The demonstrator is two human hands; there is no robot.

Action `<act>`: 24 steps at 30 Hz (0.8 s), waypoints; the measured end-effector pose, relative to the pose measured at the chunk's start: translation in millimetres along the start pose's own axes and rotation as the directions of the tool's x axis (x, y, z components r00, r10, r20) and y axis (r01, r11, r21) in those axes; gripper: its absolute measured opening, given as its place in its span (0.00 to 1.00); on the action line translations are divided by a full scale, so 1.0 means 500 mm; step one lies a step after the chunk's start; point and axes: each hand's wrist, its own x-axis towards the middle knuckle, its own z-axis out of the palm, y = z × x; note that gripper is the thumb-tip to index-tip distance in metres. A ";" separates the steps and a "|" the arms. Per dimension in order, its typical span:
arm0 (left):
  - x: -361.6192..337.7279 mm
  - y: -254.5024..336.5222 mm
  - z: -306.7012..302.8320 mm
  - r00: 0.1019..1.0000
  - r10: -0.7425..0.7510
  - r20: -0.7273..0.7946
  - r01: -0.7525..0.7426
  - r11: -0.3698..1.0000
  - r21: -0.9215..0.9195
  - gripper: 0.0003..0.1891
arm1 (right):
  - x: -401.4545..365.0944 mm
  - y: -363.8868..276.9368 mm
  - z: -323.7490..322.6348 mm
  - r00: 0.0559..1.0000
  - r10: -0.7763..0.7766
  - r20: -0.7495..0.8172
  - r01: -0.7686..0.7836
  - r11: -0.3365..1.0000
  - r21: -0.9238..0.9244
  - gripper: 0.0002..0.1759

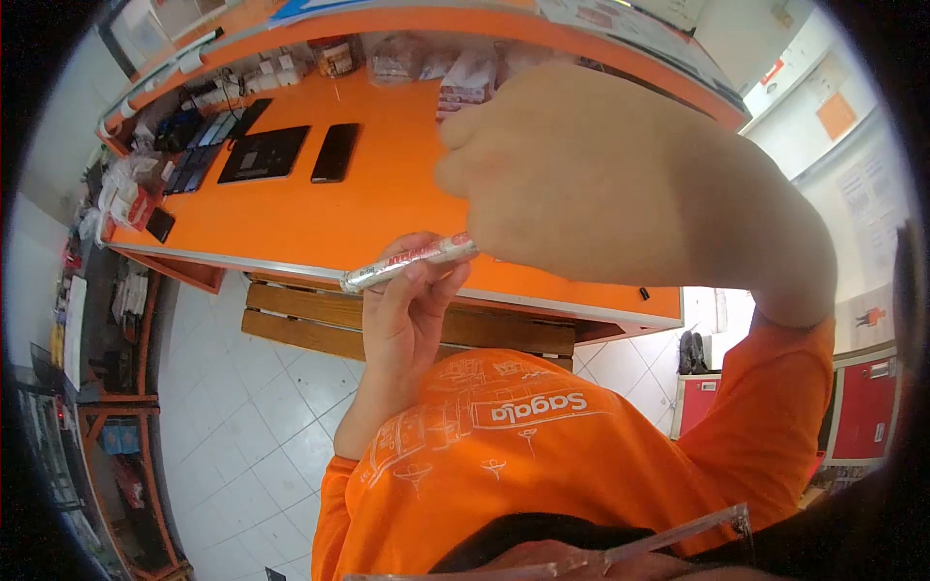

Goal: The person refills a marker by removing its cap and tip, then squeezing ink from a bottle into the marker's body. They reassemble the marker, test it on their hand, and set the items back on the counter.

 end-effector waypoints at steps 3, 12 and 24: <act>-0.001 0.001 0.003 1.000 0.006 0.010 -0.006 1.000 0.007 0.12 | -0.009 -0.004 0.011 0.995 0.005 -0.095 -0.014 0.996 -0.088 0.05; -0.005 0.006 0.010 0.999 0.027 0.023 -0.028 0.999 0.025 0.12 | 0.001 -0.011 -0.011 0.998 0.037 -0.060 -0.038 0.999 -0.022 0.05; -0.012 0.010 -0.003 0.995 0.096 0.007 -0.095 0.973 0.211 0.12 | -0.014 -0.007 -0.030 0.991 -0.005 -0.136 -0.023 0.978 -0.205 0.04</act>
